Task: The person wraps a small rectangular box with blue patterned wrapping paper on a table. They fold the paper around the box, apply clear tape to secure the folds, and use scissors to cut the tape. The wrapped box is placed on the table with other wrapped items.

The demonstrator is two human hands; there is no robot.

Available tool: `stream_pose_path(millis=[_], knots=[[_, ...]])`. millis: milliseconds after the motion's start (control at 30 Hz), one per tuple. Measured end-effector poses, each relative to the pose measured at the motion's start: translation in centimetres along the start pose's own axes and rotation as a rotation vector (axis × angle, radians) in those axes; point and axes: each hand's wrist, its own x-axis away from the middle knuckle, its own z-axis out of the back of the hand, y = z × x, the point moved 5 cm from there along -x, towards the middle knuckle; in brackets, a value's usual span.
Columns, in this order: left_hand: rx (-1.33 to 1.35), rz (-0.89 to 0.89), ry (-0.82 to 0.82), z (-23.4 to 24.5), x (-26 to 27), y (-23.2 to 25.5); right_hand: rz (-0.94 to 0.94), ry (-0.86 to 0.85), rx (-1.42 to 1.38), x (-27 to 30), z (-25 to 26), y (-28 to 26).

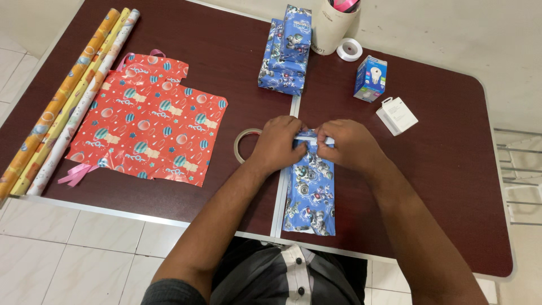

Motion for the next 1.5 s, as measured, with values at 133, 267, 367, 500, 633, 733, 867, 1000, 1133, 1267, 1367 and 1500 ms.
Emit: stream_pose_path(millis=[133,267,367,500,633,733,867,1000,1133,1267,1367,1500], knots=[[-0.019,0.032,-0.001,-0.2,0.7,0.7,-0.019,-0.013,-0.010,0.3,-0.4,0.1],[-0.059,0.016,0.026,-0.5,1.1,1.1,-0.025,-0.006,-0.025,0.7,-0.6,-0.4],[-0.088,0.002,0.043,-0.8,1.6,1.1,0.005,0.013,-0.035,1.1,-0.6,-1.3],[-0.178,-0.039,0.067,-1.4,2.1,1.1,-0.070,-0.026,-0.007,1.5,-1.1,-1.9],[-0.235,-0.177,0.164,-1.2,2.7,1.6,-0.061,-0.004,-0.061,1.9,-1.0,-2.3],[-0.271,-0.211,0.171,-1.1,2.8,2.0,-0.078,-0.002,-0.054,2.1,-1.5,-2.1],[-0.304,-0.227,0.197,-0.3,2.8,2.5,-0.067,0.014,-0.032,2.3,-2.2,-1.6],[-0.212,-0.119,0.161,0.4,4.0,3.1,-0.082,0.002,-0.026,2.5,-2.6,-1.0],[-0.253,-0.068,0.148,0.4,6.1,4.2,-0.089,0.017,-0.024,2.6,-2.7,-1.2],[-0.283,-0.023,0.156,-0.1,6.6,4.3,-0.085,0.052,0.014,2.9,-2.8,-2.1],[-0.305,-0.021,0.173,-0.3,6.7,4.2,-0.081,0.094,0.051,3.1,-2.8,-2.8],[-0.320,-0.024,0.186,-0.5,7.0,4.1,-0.097,0.150,0.077,3.6,-3.0,-3.5]])
